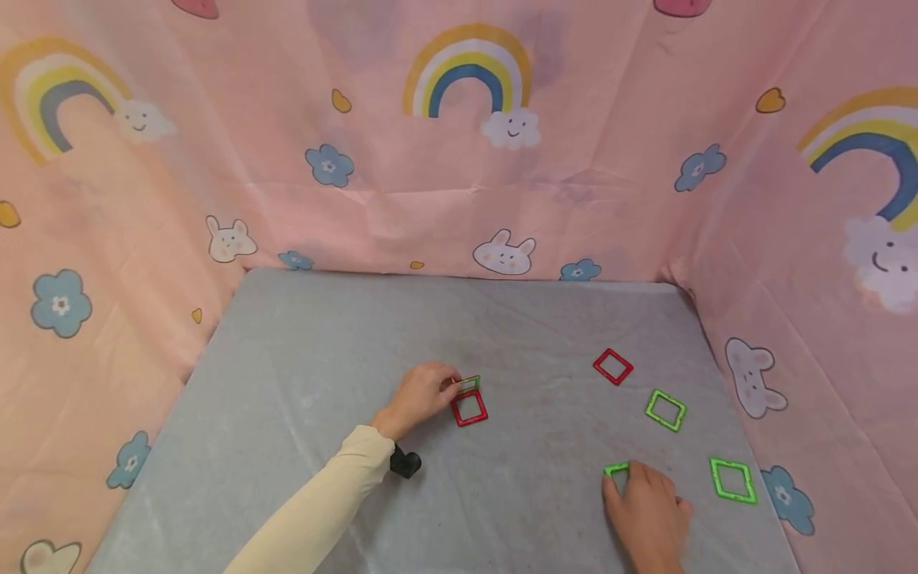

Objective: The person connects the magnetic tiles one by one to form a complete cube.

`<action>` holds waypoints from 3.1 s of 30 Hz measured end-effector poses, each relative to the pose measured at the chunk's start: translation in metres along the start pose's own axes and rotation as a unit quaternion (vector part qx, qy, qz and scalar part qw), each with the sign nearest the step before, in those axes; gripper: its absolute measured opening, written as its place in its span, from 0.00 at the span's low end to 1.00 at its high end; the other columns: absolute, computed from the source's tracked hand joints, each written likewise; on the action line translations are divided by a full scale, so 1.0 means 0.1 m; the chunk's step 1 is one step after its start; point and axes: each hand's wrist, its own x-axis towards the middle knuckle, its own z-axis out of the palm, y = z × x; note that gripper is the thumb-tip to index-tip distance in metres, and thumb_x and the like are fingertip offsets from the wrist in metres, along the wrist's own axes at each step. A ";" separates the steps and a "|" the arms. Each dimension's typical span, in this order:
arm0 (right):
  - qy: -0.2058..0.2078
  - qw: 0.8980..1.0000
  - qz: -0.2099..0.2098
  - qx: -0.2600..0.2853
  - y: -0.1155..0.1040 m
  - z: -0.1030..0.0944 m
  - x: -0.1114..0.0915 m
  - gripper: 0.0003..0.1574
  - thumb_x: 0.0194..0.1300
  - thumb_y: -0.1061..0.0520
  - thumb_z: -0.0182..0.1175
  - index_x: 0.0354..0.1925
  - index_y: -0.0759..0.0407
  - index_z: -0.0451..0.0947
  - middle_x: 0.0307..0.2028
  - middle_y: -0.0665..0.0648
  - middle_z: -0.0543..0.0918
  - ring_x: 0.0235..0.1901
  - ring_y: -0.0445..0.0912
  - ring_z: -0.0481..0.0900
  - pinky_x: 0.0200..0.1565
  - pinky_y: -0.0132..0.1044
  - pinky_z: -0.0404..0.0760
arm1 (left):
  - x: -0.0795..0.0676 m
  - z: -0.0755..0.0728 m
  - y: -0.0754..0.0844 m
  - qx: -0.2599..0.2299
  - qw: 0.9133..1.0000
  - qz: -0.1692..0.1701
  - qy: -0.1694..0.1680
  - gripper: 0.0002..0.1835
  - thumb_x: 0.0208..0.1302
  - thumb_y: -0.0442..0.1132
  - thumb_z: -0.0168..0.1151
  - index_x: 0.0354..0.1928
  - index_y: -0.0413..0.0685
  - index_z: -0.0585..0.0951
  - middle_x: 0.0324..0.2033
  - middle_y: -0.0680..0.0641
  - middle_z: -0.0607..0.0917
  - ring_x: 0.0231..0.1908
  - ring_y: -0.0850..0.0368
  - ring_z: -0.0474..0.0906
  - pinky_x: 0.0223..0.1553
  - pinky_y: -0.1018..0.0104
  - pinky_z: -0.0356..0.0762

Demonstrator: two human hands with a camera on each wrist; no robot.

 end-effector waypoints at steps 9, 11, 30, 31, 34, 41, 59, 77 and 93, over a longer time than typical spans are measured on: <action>0.046 0.997 -0.063 0.029 -0.22 0.00 0.13 0.23 0.60 0.47 0.62 0.42 0.67 0.78 0.43 0.72 0.80 0.44 0.67 0.76 0.38 0.64 0.67 | -0.01 0.02 0.00 0.007 1.000 -0.002 -0.008 0.05 0.63 0.38 0.65 0.38 0.51 0.88 0.30 0.54 0.85 0.30 0.62 0.78 0.30 0.71 0.74; 0.051 0.995 -0.075 0.032 -0.28 0.00 0.16 0.22 0.60 0.47 0.62 0.41 0.66 0.79 0.42 0.71 0.81 0.43 0.66 0.76 0.39 0.64 0.68 | -0.01 0.02 -0.01 0.008 1.000 -0.005 -0.010 0.05 0.63 0.38 0.65 0.38 0.51 0.88 0.30 0.54 0.85 0.30 0.62 0.77 0.30 0.71 0.73; 0.035 0.981 -0.164 0.098 -1.09 -0.01 0.40 0.25 0.62 0.48 0.62 0.49 0.65 0.81 0.44 0.67 0.84 0.44 0.63 0.80 0.42 0.59 0.75 | -0.03 0.03 -0.03 0.008 1.000 -0.006 -0.011 0.05 0.63 0.39 0.65 0.38 0.52 0.88 0.28 0.55 0.82 0.27 0.63 0.75 0.27 0.73 0.70; 0.032 0.980 -0.166 0.102 -1.13 -0.01 0.41 0.27 0.62 0.48 0.61 0.51 0.66 0.81 0.45 0.68 0.84 0.45 0.64 0.80 0.44 0.59 0.75 | -0.03 0.03 -0.03 0.008 1.000 -0.007 -0.011 0.05 0.63 0.39 0.65 0.38 0.52 0.88 0.28 0.55 0.83 0.27 0.63 0.75 0.28 0.73 0.70; 0.020 0.978 -0.171 0.121 -1.23 0.01 0.44 0.27 0.62 0.48 0.61 0.51 0.67 0.81 0.44 0.68 0.84 0.43 0.63 0.80 0.43 0.58 0.75 | -0.03 0.03 -0.03 0.006 1.000 -0.010 -0.011 0.05 0.63 0.40 0.65 0.38 0.52 0.88 0.28 0.55 0.83 0.28 0.63 0.75 0.28 0.73 0.70; -0.044 0.971 -0.162 0.172 -1.41 0.03 0.49 0.30 0.65 0.49 0.60 0.57 0.69 0.77 0.50 0.70 0.82 0.48 0.62 0.79 0.47 0.56 0.76 | -0.02 0.02 -0.02 0.006 1.000 -0.016 -0.012 0.06 0.63 0.40 0.64 0.38 0.51 0.88 0.28 0.55 0.83 0.28 0.62 0.76 0.28 0.73 0.70; -0.145 0.952 -0.116 0.244 -1.73 0.06 0.49 0.33 0.70 0.45 0.55 0.63 0.67 0.72 0.58 0.70 0.76 0.57 0.64 0.74 0.53 0.58 0.73 | -0.01 0.02 -0.03 0.022 1.000 -0.013 -0.017 0.06 0.64 0.41 0.64 0.39 0.53 0.88 0.29 0.54 0.83 0.28 0.62 0.77 0.28 0.72 0.72; -0.157 0.942 -0.119 0.271 -1.82 0.18 0.51 0.26 0.73 0.50 0.51 0.60 0.65 0.76 0.57 0.66 0.79 0.59 0.62 0.73 0.57 0.57 0.71 | -0.03 0.01 -0.03 0.024 0.999 -0.015 -0.020 0.06 0.64 0.40 0.64 0.39 0.54 0.88 0.28 0.54 0.83 0.27 0.62 0.76 0.27 0.73 0.71; -0.130 0.953 -0.094 0.256 -1.52 0.13 0.56 0.30 0.75 0.47 0.48 0.63 0.68 0.72 0.59 0.69 0.76 0.60 0.64 0.72 0.58 0.57 0.70 | -0.02 0.04 -0.04 0.009 1.000 -0.011 -0.018 0.06 0.64 0.40 0.64 0.39 0.52 0.88 0.28 0.54 0.83 0.27 0.62 0.76 0.26 0.73 0.70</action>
